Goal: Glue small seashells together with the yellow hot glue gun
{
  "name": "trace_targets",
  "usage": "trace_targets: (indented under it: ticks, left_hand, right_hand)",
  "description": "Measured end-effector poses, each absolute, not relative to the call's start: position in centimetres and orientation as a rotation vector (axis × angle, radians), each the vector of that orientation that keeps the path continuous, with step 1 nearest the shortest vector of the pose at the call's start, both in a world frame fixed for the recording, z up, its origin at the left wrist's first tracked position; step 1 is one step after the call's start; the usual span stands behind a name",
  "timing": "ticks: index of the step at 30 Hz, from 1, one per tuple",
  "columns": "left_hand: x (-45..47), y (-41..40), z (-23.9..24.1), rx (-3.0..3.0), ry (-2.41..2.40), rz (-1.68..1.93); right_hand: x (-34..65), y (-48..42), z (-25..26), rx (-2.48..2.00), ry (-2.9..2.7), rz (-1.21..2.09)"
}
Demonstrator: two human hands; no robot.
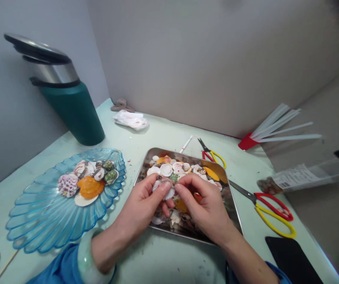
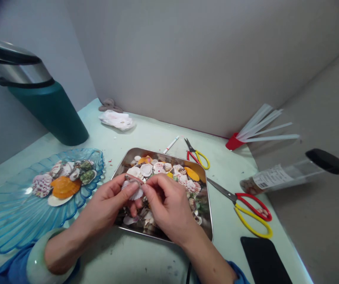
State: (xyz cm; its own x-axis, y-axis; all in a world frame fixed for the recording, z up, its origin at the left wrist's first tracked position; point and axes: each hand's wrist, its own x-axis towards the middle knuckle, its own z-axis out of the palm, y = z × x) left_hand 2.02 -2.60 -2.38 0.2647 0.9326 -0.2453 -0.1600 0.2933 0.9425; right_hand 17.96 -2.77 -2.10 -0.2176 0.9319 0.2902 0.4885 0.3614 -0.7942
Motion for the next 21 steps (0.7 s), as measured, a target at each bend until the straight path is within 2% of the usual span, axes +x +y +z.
trace_targets:
  ticks: [21]
  left_hand:
    - [2.04, -2.46, -2.55, 0.906, 0.989, 0.94]
  right_hand:
    - [17.94, -2.79, -2.05, -1.262, -1.839, 0.684]
